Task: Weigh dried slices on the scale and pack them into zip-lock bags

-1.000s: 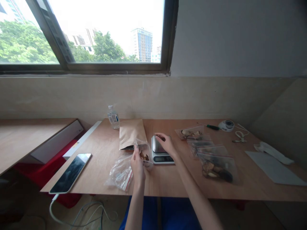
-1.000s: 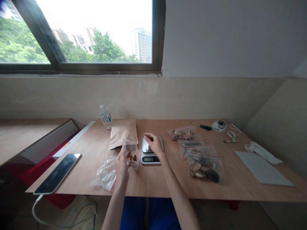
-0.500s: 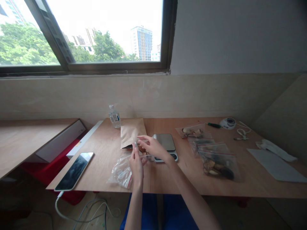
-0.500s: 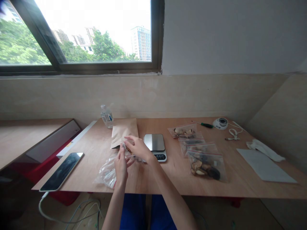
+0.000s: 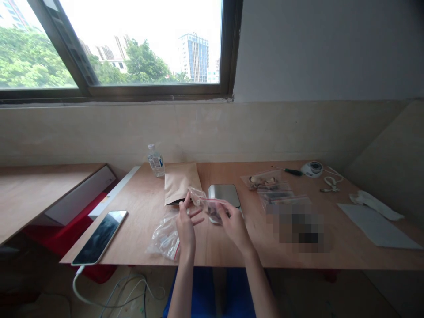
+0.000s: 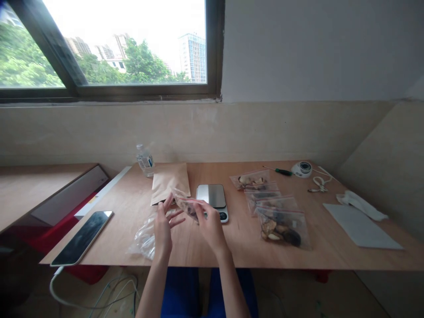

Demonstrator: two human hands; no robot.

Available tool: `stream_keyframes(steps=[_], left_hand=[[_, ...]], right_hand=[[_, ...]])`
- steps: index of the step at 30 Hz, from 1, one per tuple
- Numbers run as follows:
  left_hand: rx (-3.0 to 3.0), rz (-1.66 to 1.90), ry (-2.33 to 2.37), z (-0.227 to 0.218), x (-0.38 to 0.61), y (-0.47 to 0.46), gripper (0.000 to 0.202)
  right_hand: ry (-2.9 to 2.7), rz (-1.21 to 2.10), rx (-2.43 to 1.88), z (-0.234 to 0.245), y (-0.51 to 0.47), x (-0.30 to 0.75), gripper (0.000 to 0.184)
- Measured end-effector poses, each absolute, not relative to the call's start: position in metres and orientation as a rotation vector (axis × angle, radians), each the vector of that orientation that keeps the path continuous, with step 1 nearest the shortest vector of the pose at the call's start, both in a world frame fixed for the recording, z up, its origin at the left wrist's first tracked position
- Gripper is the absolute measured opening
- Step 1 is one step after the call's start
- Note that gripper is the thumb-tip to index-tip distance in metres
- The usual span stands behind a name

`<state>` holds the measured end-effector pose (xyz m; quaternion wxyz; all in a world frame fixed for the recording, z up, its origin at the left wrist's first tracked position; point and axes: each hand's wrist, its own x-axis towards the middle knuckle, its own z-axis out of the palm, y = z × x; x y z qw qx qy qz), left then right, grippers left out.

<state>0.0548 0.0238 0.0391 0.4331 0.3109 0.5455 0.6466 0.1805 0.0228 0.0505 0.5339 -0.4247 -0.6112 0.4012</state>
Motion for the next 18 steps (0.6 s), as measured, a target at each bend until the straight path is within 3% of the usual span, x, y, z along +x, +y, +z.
stream_keyframes(steps=[4,11,18], left_hand=[[1.018,1.650,1.469,0.033,0.041,0.029,0.046],[1.078,1.550,1.174,0.027,0.046,0.030,0.032],[1.077,1.622,1.197,0.024,0.049,0.025,0.031]], right_hand=[[-1.185,1.020,-0.979,0.047,0.024,0.192,0.037],[-1.179,1.066,-1.026,0.035,0.022,0.214,0.045],[-1.223,1.045,-1.059,0.034,0.021,0.226,0.045]])
